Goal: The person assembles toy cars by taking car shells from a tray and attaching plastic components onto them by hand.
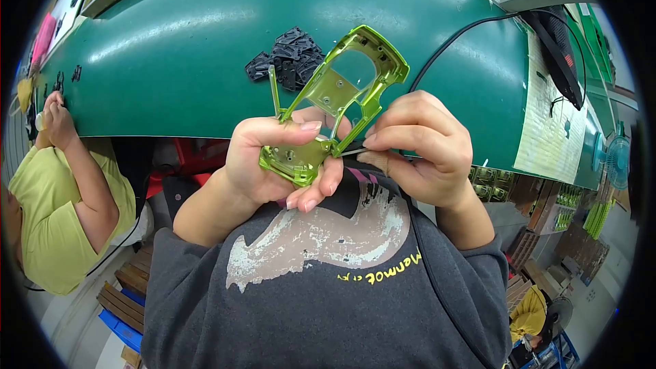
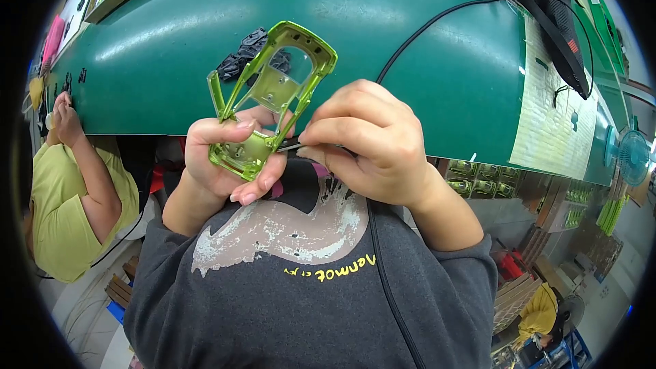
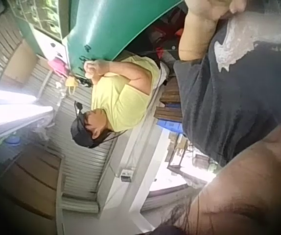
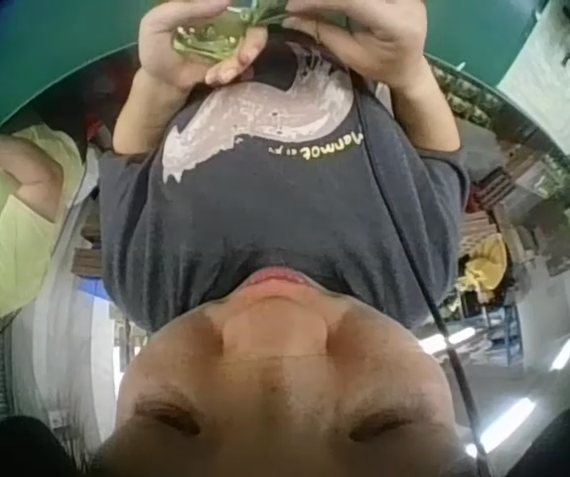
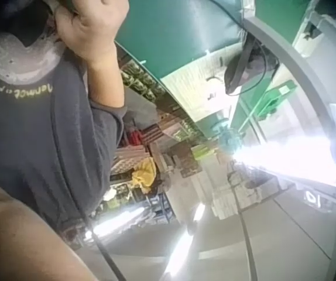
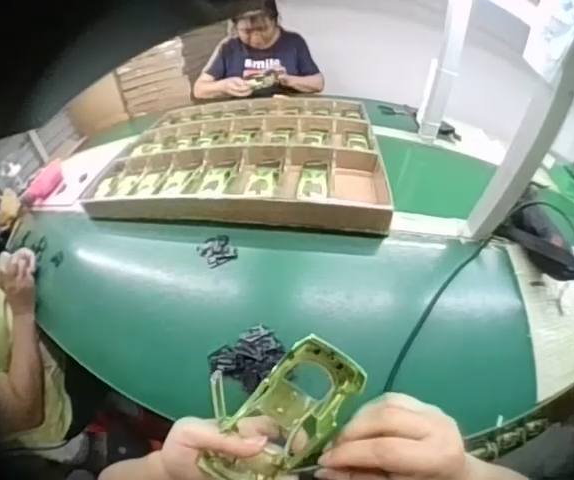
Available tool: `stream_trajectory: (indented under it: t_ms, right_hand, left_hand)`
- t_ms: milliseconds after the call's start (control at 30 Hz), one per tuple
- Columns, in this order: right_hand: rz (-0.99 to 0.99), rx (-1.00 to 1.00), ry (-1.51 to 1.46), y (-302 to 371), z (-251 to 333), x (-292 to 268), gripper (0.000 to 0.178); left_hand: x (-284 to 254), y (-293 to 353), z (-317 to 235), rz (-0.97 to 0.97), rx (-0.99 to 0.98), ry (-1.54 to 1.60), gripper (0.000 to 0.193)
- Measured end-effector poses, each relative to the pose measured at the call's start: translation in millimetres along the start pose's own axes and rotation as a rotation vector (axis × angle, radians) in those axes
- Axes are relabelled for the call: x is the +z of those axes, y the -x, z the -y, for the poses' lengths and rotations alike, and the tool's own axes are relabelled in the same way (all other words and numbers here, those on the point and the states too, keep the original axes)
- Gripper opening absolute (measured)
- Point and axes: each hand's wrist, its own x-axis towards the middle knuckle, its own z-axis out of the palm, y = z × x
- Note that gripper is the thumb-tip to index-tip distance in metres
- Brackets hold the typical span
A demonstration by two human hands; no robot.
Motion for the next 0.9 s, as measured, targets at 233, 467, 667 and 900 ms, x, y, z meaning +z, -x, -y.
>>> stream_trajectory:
  t_ms: [233,467,667,900]
  right_hand:
    - [0.039,-0.098,0.203,-2.9,5.4,0.4,0.031]
    - [0.055,-0.207,0.263,-1.1,2.5,5.0,0.029]
    - [0.054,-0.131,0.228,5.7,0.1,3.9,0.03]
    - [0.127,0.531,-0.496,5.4,3.9,-22.3,0.03]
  left_hand:
    - [-3.6,-2.2,0.4,0.02,0.001,-0.108,0.033]
    - [-11.0,-0.8,0.6,0.008,0.012,-0.106,0.032]
    - [4.6,0.3,-4.2,-0.067,0.054,-0.452,0.03]
    - [20.0,-2.5,1.5,0.184,0.666,-1.884,0.043]
